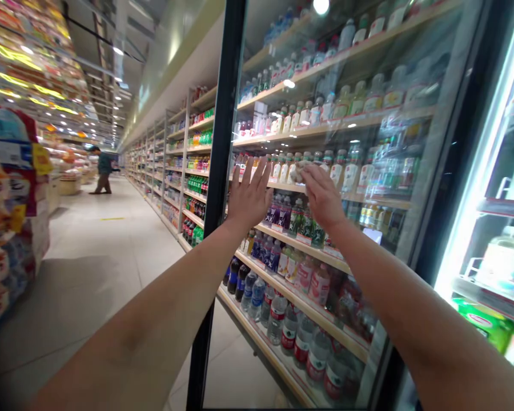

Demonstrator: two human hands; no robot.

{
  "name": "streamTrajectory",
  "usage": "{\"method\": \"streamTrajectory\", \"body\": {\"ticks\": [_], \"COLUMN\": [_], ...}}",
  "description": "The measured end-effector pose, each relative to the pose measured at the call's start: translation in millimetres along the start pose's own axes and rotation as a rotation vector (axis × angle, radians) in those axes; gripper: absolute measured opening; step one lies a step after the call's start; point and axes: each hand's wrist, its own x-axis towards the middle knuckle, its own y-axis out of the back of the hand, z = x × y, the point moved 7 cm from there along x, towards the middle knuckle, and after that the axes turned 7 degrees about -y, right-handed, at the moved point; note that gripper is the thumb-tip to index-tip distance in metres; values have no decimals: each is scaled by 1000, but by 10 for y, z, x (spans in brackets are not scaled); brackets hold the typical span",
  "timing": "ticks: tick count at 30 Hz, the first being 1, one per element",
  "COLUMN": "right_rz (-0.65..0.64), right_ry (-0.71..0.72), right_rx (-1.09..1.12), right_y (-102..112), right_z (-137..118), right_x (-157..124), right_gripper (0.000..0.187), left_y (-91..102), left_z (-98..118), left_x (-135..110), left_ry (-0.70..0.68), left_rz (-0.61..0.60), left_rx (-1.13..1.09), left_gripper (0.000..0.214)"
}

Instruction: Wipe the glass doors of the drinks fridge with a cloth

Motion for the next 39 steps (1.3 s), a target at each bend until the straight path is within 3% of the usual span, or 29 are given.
{"method": "streamTrajectory", "body": {"ticks": [2,5,8,11,14,19,24,27,31,36,39], "right_rz": [-6,71,119,9,-77,61,-38,-65,36,-92,-39], "right_ry": [15,-74,-107,-6,46,-87,77,104,-34,8,-36], "right_rx": [-29,-69,-60,-51,-34,-3,14,9,-17,-45,-46], "right_y": [-3,47,13,-111,-126,-6,-72,16,189,219,329], "right_z": [94,247,151,-50,-9,250,127,214,367,424,572], "right_x": [69,197,106,-42,22,216,10,-28,-104,-262,-280], "right_gripper": [42,46,49,48,46,50,46,44,45,41,41], "left_y": [-14,-30,-35,-36,-37,-65,-78,-67,-44,-30,-30], "left_z": [-10,-22,-26,-24,-30,-45,-45,-44,-32,-24,-27], "left_x": [5,11,16,23,30,35,35,37,38,34,34], "left_ry": [-1,2,17,27,27,24,26,33,33,30,35], "left_rz": [-5,-15,-27,-39,-32,-23,-30,-27,-31,-34,-33], "left_rx": [1,-4,-20,-23,-12,-11,-26,-35,-23,-10,-21], "left_gripper": [62,63,65,65,64,64,67,67,64,63,63]}}
